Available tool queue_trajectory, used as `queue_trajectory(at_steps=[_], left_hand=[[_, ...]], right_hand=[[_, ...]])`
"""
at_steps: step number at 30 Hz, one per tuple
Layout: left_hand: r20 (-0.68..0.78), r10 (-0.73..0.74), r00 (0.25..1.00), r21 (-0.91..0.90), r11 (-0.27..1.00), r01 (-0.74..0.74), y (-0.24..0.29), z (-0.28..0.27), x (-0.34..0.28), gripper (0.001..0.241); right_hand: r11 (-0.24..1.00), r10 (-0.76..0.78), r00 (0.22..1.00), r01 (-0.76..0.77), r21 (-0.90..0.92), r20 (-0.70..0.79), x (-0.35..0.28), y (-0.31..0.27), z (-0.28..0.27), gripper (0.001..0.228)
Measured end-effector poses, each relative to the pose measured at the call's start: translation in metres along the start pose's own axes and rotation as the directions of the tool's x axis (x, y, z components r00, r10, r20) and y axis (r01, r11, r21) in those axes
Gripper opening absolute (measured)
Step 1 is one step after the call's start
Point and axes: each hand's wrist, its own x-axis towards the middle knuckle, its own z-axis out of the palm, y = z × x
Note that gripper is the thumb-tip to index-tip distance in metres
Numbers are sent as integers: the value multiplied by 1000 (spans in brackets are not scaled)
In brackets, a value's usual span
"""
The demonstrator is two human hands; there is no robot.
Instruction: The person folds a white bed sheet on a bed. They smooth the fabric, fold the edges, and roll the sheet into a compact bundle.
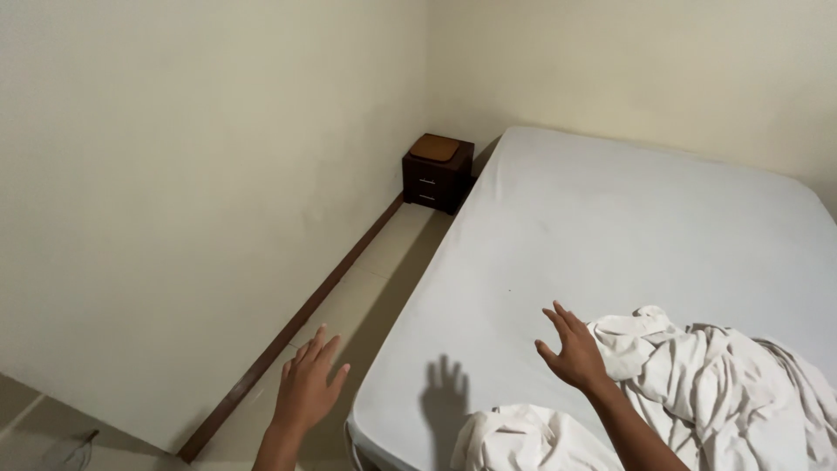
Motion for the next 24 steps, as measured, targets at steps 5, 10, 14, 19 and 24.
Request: queue_trajectory(at_steps=[5,10,14,19,24], left_hand=[[15,23,1000,-8,1000,-23,-36,1,35,59],[86,41,995,10,999,-42,-80,-11,86,58],[99,67,993,-3,998,-67,-117,-30,125,62],[41,157,987,-55,986,-155,-177,-36,166,59],[9,214,977,-44,976,-213,-205,-55,211,61]], right_hand=[[998,8,1000,-8,-56,4,24,-18,23,71],[991,92,995,-90,-100,22,55,-63,39,72],[992,54,997,-60,-110,-59,82,-94,57,71],[981,130,990,-137,-138,-57,98,-137,77,70],[973,190,978,-200,-113,-90,114,-156,91,72]])
